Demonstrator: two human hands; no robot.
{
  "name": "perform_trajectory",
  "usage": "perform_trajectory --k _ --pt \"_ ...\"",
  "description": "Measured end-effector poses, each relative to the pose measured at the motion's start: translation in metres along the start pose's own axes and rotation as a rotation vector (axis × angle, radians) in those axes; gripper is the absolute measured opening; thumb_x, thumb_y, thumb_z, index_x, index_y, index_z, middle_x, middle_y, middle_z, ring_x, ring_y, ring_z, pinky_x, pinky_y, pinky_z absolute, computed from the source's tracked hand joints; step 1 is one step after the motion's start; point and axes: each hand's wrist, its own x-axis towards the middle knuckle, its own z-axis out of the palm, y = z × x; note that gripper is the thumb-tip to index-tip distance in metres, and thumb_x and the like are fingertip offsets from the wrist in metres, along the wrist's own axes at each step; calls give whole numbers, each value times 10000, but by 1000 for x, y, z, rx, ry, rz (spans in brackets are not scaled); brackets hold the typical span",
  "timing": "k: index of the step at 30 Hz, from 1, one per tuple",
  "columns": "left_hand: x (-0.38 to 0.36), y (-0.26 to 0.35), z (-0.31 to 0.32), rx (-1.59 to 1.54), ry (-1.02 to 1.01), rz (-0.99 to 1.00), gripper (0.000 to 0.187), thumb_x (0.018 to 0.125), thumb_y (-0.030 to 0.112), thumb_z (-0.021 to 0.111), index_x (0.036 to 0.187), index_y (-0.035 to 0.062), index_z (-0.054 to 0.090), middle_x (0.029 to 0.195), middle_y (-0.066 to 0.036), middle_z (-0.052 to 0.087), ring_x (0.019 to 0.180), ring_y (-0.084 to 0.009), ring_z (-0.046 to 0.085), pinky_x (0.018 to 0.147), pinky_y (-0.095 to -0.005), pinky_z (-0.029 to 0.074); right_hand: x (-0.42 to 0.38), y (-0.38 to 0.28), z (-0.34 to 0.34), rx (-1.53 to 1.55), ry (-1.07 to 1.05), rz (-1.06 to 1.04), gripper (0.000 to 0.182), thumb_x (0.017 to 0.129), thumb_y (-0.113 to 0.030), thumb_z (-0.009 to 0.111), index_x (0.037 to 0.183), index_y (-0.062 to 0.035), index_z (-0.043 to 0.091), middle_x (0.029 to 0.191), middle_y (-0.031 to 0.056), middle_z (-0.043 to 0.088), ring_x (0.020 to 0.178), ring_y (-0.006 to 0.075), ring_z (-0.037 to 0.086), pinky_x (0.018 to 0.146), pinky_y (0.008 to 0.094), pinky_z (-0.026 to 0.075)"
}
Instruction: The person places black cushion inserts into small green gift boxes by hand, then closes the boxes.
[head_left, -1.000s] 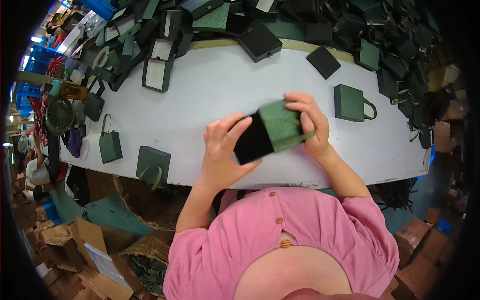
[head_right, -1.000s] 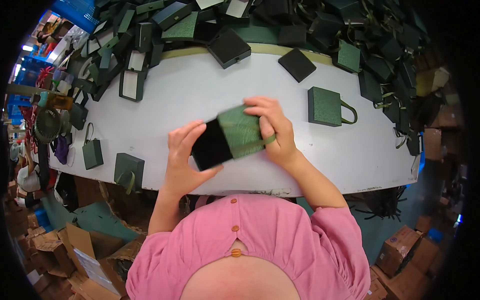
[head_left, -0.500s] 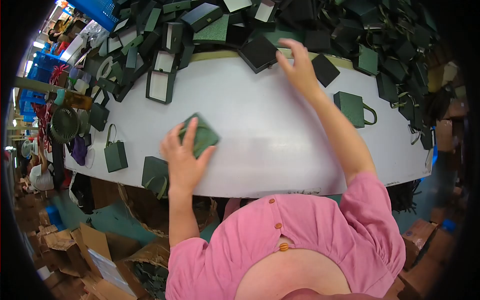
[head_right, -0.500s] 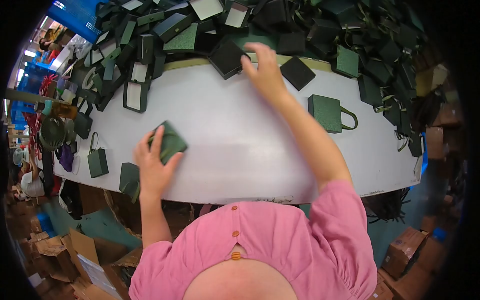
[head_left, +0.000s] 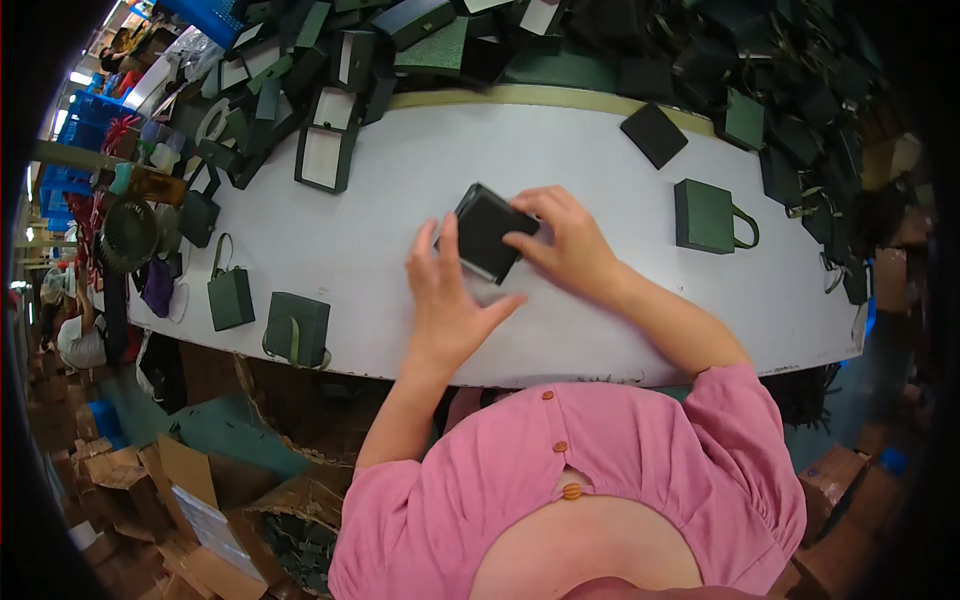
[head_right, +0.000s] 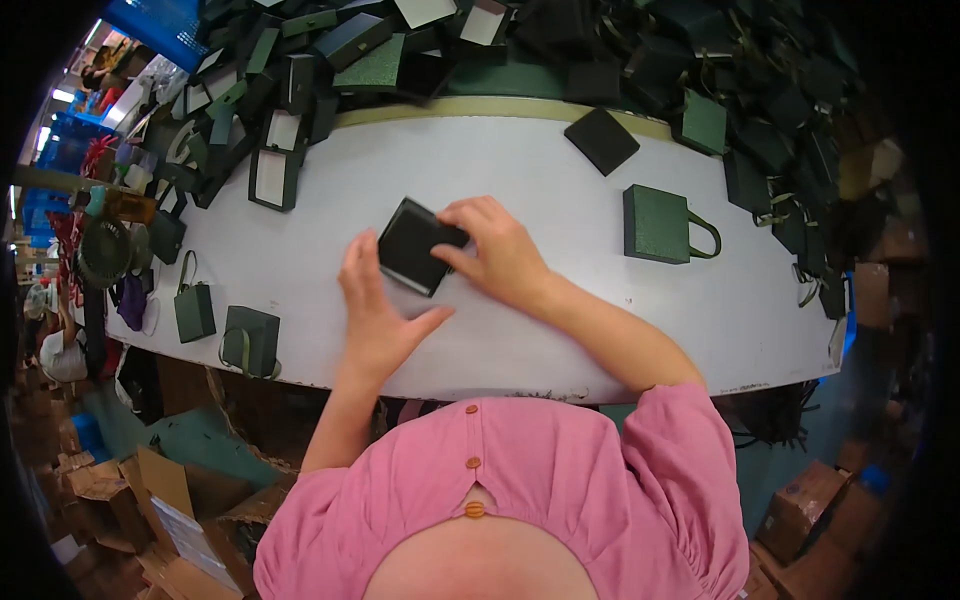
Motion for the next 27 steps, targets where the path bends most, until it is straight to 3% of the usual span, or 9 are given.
perform_trajectory --k 2,5,8,10,17,20,24,25,27 --pt "6 -5 31 -58 -3 -88 1252 679 174 951 1636 101 147 1507 -224 348 1355 -425 373 1151 -541 346 -11 -7 -4 -46 38 -142 324 752 -57 849 1041 -51 703 1053 111 657 931 304 613 767 383 548" --pt "4 -4 29 -98 -23 -21 1291 668 122 941 1644 106 97 1448 -211 389 1312 -406 389 1084 -523 414 -17 -15 -28 -41 82 -281 318 708 -8 803 1005 -64 705 977 89 621 865 282 582 740 374 535" --pt "0 1 26 -150 -68 15 1298 659 134 942 1643 91 98 1480 -214 382 1333 -417 387 1093 -522 414 -24 -25 -39 -259 -42 -487 300 702 -36 760 996 -63 708 972 80 615 855 273 580 729 356 535" --pt "-3 -1 29 -357 -88 -6 1271 669 166 942 1639 77 125 1508 -200 368 1363 -435 353 1138 -552 363 -31 -33 -34 -314 -143 -495 281 714 -75 724 994 -45 717 976 72 607 869 263 585 734 337 545" --pt "6 -11 3 -365 -281 168 1200 668 97 915 1632 108 201 1629 -154 328 1452 -383 372 1187 -480 385 -22 -27 -53 -214 -415 -477 211 772 -95 738 971 -25 743 1031 65 625 920 253 593 770 343 555" --pt "5 -14 7 -358 -280 176 1133 657 83 918 1606 99 299 1571 -144 403 1430 -381 404 1166 -470 417 -37 -22 -47 -177 -576 -518 200 791 -80 750 988 -48 746 1033 46 629 920 256 599 809 346 546" --pt "5 -13 5 -292 -304 256 1000 648 91 915 1533 79 450 1507 -139 449 1396 -373 437 1133 -466 453 -40 -22 -57 138 -605 -339 145 900 -109 738 1037 -61 743 1089 54 684 1017 250 633 910 381 516" --pt "5 -13 4 -244 -315 292 970 645 95 914 1513 74 480 1491 -136 460 1391 -372 442 1127 -466 460 -38 -16 -68 161 -715 -303 186 904 -155 766 1069 -74 736 1126 62 705 1073 258 642 931 392 511" --pt "6 -13 -2 -168 -353 314 894 655 131 894 1472 65 539 1501 -129 457 1404 -376 427 1146 -477 441 -30 -1 -105 -85 -366 -196 363 841 -213 827 1161 -83 717 1169 73 704 1103 307 635 981 424 490"
